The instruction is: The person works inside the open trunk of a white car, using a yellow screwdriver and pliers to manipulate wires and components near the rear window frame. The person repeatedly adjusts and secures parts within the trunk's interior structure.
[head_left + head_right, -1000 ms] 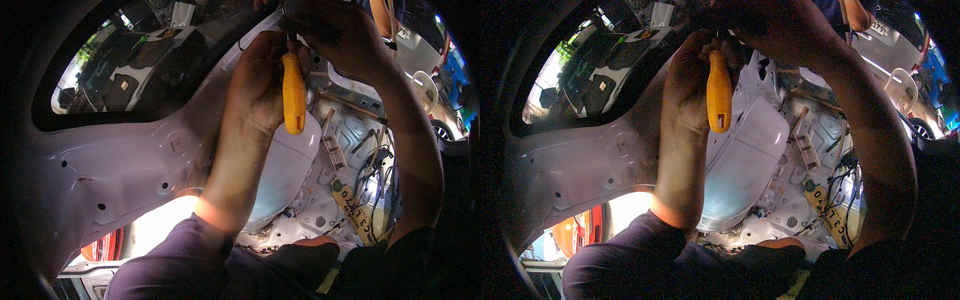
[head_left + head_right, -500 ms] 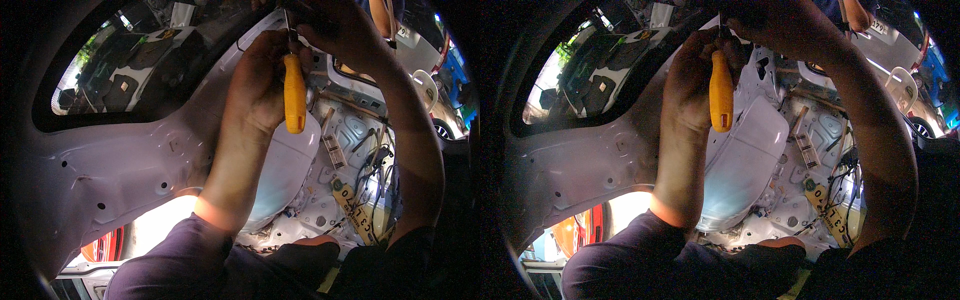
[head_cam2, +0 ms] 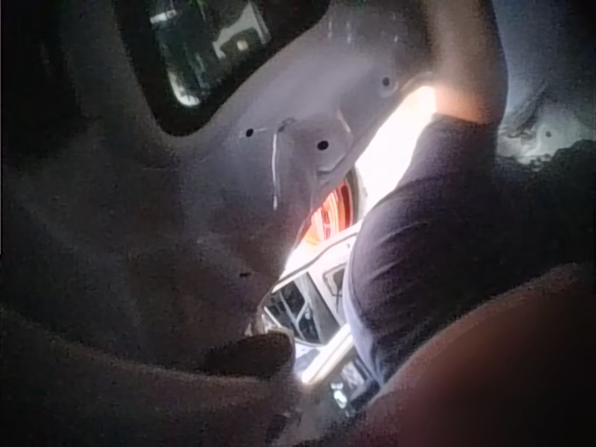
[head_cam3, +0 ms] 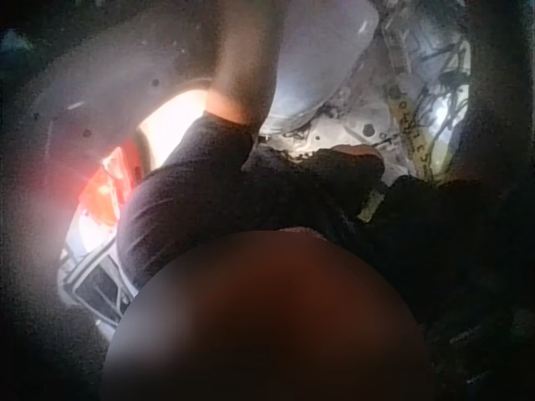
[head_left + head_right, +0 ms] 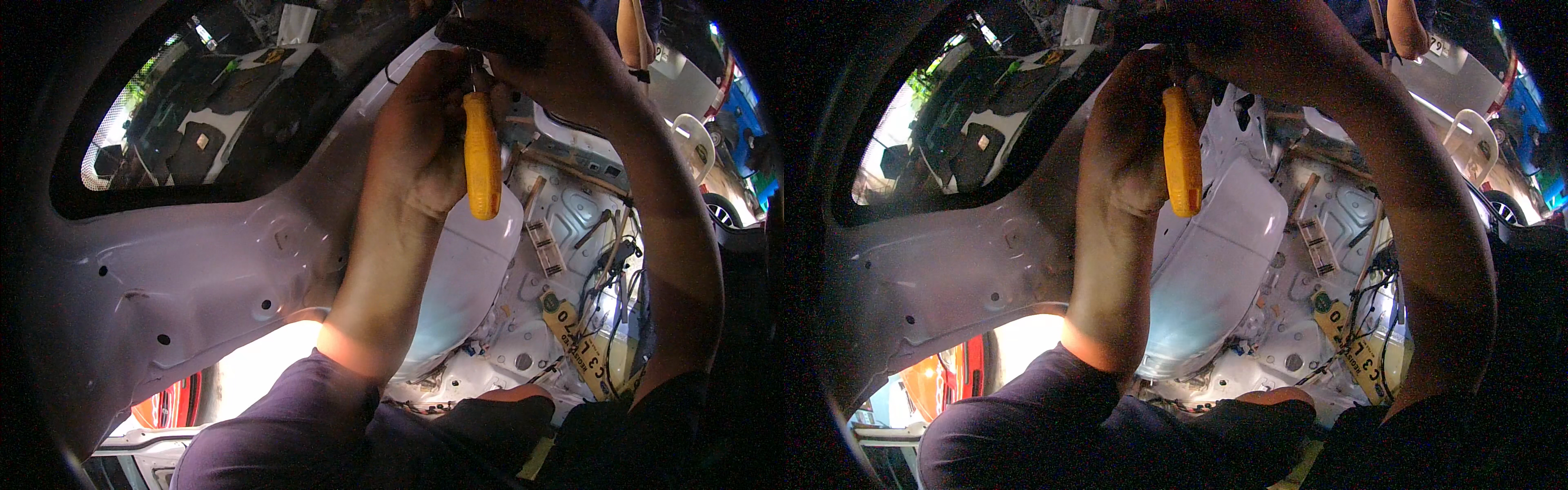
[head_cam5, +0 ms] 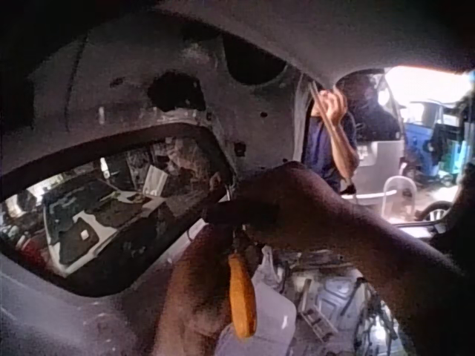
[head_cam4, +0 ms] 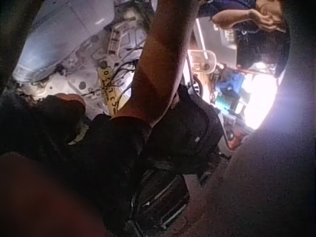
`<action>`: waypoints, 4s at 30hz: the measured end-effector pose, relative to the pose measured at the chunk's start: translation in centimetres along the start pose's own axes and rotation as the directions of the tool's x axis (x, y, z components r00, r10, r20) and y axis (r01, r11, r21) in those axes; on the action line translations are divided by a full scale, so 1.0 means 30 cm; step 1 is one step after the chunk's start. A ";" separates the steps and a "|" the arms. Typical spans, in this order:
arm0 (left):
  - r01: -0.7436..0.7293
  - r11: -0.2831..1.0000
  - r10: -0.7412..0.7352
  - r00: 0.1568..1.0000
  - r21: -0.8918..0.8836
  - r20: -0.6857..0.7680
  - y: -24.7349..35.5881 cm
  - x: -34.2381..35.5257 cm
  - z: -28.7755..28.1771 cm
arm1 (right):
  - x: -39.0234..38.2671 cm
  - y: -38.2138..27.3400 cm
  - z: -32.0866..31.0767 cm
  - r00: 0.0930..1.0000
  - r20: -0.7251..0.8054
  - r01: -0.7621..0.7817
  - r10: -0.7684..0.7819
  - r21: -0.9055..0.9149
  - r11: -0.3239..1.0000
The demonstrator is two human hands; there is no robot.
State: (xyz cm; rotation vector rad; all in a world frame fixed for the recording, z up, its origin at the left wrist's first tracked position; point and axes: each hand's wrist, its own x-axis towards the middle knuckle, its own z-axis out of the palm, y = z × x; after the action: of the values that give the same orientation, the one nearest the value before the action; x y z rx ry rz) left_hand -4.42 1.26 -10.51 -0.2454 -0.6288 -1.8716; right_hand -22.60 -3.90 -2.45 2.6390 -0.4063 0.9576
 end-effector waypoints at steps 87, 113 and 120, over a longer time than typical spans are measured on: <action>-0.222 0.214 0.671 0.741 0.951 0.022 -0.097 -0.019 0.042 | -0.086 -0.059 0.075 0.975 -0.107 -0.194 0.195 0.017 0.981; -0.062 0.315 0.599 0.787 0.947 -0.148 -0.114 -0.018 0.102 | -0.097 -0.129 0.038 0.936 -0.111 -0.333 0.334 0.032 0.942; 0.181 0.310 0.495 0.807 0.933 -0.321 -0.131 -0.113 0.121 | -0.148 -0.263 0.084 0.714 -0.010 -0.665 0.700 0.303 0.683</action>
State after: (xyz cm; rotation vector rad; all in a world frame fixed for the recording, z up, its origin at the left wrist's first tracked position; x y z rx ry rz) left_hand -7.15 6.97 -10.19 1.0075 -1.1125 -0.9516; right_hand -21.58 3.07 -8.68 2.6613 -1.4023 1.4812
